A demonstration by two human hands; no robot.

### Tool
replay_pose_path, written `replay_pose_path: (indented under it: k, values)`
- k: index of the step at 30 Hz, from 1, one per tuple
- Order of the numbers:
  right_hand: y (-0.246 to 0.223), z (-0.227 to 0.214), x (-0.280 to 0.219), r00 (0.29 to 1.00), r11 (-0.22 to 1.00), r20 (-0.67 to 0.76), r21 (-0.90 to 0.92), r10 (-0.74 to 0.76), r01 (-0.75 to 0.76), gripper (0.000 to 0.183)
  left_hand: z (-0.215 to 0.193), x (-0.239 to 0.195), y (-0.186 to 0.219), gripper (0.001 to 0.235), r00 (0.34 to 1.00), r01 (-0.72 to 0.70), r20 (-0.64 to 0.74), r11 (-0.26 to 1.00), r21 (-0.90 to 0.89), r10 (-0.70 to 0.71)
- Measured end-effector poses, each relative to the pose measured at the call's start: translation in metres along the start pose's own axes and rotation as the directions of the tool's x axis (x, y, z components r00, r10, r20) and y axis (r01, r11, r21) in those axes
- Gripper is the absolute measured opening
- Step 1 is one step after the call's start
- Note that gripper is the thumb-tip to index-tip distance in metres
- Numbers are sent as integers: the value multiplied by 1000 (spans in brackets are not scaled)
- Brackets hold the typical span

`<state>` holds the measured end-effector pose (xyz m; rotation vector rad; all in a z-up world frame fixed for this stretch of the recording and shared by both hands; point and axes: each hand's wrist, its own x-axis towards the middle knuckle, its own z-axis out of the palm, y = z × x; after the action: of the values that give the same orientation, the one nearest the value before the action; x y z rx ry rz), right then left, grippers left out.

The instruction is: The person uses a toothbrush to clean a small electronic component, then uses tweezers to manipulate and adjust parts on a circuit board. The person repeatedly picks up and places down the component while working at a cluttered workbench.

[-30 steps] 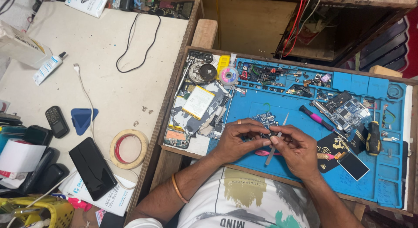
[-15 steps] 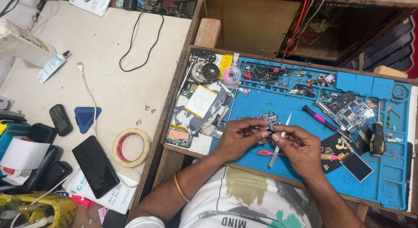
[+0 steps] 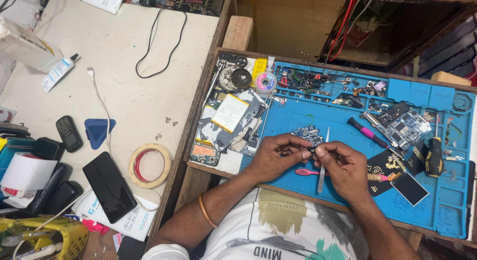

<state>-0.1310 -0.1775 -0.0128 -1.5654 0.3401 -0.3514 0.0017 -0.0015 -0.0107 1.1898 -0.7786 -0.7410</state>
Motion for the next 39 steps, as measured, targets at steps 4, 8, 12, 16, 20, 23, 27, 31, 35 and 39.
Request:
replay_pose_path:
  k: [4, 8, 12, 16, 20, 23, 27, 31, 35, 39]
  values:
    - [2, 1, -2, 999, 1000, 36, 0, -16, 16, 17, 2, -1, -5, 28, 1000, 4, -30, 993, -118, -7]
    - [1, 0, -1, 998, 999, 40, -25, -38, 39, 17, 2, 1, -2, 28, 999, 9, -49, 992, -124, -15]
    - [2, -1, -1, 999, 999, 29, -37, -21, 22, 18, 1, -1, 2, 28, 999, -44, -15, 999, 2, 44]
    - [3, -3, 0, 1000, 999, 13, -42, -6, 7, 19, 1, 0, 6, 32, 998, -62, -5, 998, 24, 62]
    - [3, -2, 0, 1000, 997, 7, -80, 5, -4, 20, 3, 0, 8, 31, 997, -59, -41, 994, 93, 63]
    - [0, -1, -1, 1000, 998, 16, -67, 11, -10, 20, 5, -1, 11, 31, 995, -71, -64, 990, 123, 79]
    - [-2, 0, 1, 999, 1000, 50, 9, -6, 6, 20, 4, 0, 9, 32, 993, -82, -75, 988, 130, 92]
    - [-5, 0, 1, 997, 999, 67, -14, -42, 44, 21, 2, -1, 4, 32, 993, -85, -76, 991, 106, 93]
    - [-8, 3, 0, 997, 994, 32, -82, -75, 78, 23, 2, 0, -2, 33, 992, -76, -98, 997, 18, 77]
    - [-13, 4, 1, 994, 995, 70, 56, -81, 77, 27, -1, 1, -10, 33, 996, -32, -86, 999, -33, 29]
